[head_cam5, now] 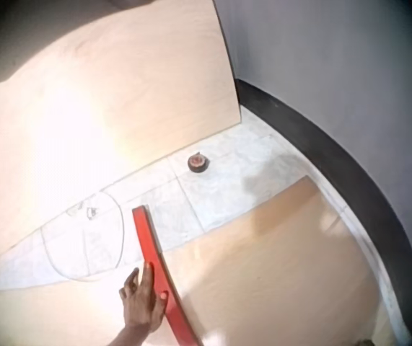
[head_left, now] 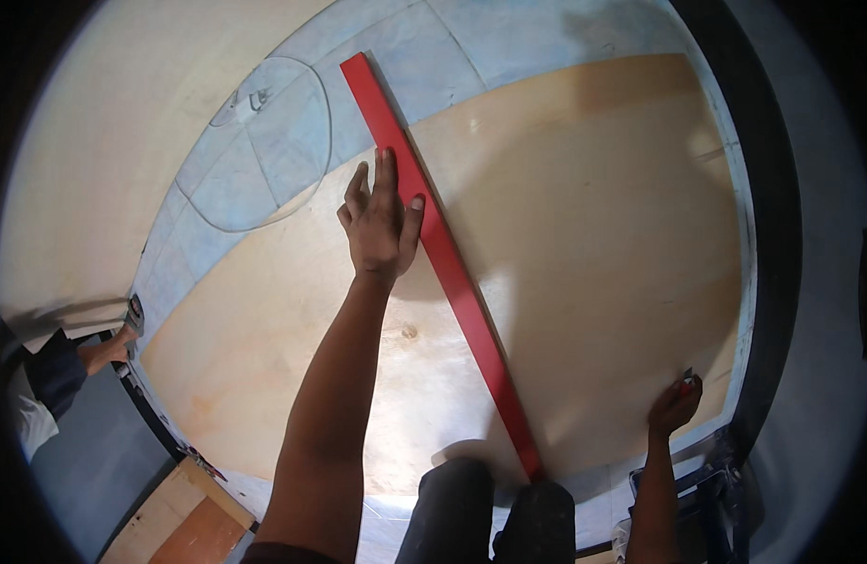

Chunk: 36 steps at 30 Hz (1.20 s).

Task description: The person uses a red straightedge and a utility knife to score and cut a large sheet of plywood on the floor. They repeatedly align the straightedge, score the wood, and separate the cut sections.

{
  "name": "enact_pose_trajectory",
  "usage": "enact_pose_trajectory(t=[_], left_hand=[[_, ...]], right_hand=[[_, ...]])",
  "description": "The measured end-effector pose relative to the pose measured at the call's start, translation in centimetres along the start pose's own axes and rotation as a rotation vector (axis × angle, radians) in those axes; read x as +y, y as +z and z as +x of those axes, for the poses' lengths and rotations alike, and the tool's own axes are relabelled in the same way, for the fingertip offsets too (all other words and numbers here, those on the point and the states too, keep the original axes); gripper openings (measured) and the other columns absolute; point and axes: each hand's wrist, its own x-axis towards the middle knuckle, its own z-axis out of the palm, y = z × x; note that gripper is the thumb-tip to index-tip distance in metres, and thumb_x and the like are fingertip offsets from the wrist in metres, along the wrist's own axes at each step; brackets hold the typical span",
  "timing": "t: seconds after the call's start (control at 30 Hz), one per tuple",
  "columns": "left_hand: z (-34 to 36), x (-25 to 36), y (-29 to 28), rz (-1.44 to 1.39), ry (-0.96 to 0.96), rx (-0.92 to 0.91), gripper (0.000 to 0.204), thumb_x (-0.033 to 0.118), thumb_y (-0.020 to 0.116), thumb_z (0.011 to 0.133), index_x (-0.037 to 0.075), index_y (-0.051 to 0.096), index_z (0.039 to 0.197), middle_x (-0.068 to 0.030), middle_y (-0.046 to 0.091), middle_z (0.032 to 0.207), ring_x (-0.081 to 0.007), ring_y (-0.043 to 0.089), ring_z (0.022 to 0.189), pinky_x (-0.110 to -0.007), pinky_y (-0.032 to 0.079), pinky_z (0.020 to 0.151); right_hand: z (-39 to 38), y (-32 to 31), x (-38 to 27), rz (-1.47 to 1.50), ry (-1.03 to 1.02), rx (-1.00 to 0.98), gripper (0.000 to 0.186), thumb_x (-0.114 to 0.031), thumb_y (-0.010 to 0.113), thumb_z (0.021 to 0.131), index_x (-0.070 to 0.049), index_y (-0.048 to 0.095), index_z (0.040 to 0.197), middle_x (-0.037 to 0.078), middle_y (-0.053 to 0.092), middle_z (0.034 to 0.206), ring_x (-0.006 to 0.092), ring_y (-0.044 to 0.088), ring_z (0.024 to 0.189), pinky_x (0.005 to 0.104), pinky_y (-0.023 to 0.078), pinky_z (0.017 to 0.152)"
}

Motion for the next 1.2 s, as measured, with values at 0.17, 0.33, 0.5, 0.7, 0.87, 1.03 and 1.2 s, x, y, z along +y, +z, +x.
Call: enact_pose_trajectory(t=[0.17, 0.33, 0.5, 0.7, 0.87, 1.03, 1.2], left_hand=[[0.2, 0.7, 0.4, 0.029, -0.045, -0.058, 0.082, 0.051, 0.049, 0.105, 0.016, 0.022, 0.173, -0.0056, 0.035, 0.175, -0.0358, 0.024, 0.160, -0.053, 0.020, 0.124], [-0.1, -0.1, -0.4, 0.051, -0.047, -0.043, 0.083, 0.051, 0.051, 0.104, 0.017, 0.021, 0.173, -0.0058, 0.035, 0.175, -0.0374, 0.025, 0.159, -0.054, 0.019, 0.125], [0.1, 0.1, 0.2, 0.075, -0.058, -0.063, 0.086, 0.051, 0.055, 0.102, 0.018, 0.022, 0.174, -0.0051, 0.032, 0.177, -0.0336, 0.022, 0.161, -0.052, 0.020, 0.124], [0.8, 0.5, 0.0, 0.109, -0.119, -0.107, 0.082, 0.046, 0.056, 0.104, 0.018, 0.023, 0.173, -0.0060, 0.035, 0.175, -0.0333, 0.022, 0.161, -0.050, 0.021, 0.124], [0.4, 0.0, 0.1, 0.156, -0.083, -0.123, 0.079, 0.042, 0.056, 0.105, 0.018, 0.023, 0.173, -0.0057, 0.035, 0.176, -0.0325, 0.021, 0.161, -0.048, 0.021, 0.124], [0.7, 0.2, 0.1, 0.210, -0.087, -0.145, 0.082, 0.041, 0.059, 0.103, 0.019, 0.022, 0.173, -0.0036, 0.031, 0.178, -0.0324, 0.021, 0.162, -0.046, 0.021, 0.124], [0.2, -0.1, 0.2, 0.236, -0.059, -0.159, 0.086, 0.042, 0.063, 0.101, 0.020, 0.024, 0.173, -0.0013, 0.028, 0.179, -0.0326, 0.021, 0.162, -0.044, 0.021, 0.123]], right_hand=[[1.5, 0.1, -3.7, 0.221, 0.198, 0.104, 0.050, -0.035, 0.050, 0.115, 0.006, 0.049, 0.144, 0.025, 0.065, 0.123, 0.0419, 0.064, 0.115, 0.0490, 0.051, 0.099], [8.8, -2.3, -31.5, 1.275, 0.569, -0.383, 0.051, -0.041, 0.052, 0.115, -0.007, 0.046, 0.153, 0.001, 0.057, 0.096, 0.0072, 0.052, 0.069, 0.0239, 0.046, 0.056], [14.3, -1.3, -49.9, 1.119, -0.028, -0.610, 0.045, -0.023, 0.056, 0.111, -0.004, 0.044, 0.151, 0.030, 0.070, 0.117, 0.0434, 0.074, 0.105, 0.0481, 0.060, 0.088], [16.2, 1.7, -56.2, 0.605, -0.308, -0.492, 0.056, -0.025, 0.064, 0.103, -0.004, 0.048, 0.153, 0.019, 0.071, 0.102, 0.0343, 0.078, 0.082, 0.0420, 0.064, 0.069], [15.7, 1.8, -57.3, 0.499, -0.324, -0.552, 0.057, -0.028, 0.062, 0.104, -0.002, 0.048, 0.153, 0.020, 0.071, 0.104, 0.0318, 0.078, 0.078, 0.0382, 0.064, 0.065], [15.7, 1.4, -57.9, 0.524, -0.299, -0.565, 0.057, -0.031, 0.061, 0.106, 0.001, 0.048, 0.151, 0.022, 0.071, 0.106, 0.0314, 0.079, 0.080, 0.0383, 0.065, 0.066], [15.9, 1.1, -58.4, 0.452, -0.283, -0.560, 0.052, -0.033, 0.060, 0.108, 0.001, 0.051, 0.147, 0.021, 0.072, 0.103, 0.0284, 0.079, 0.078, 0.0360, 0.065, 0.064]])
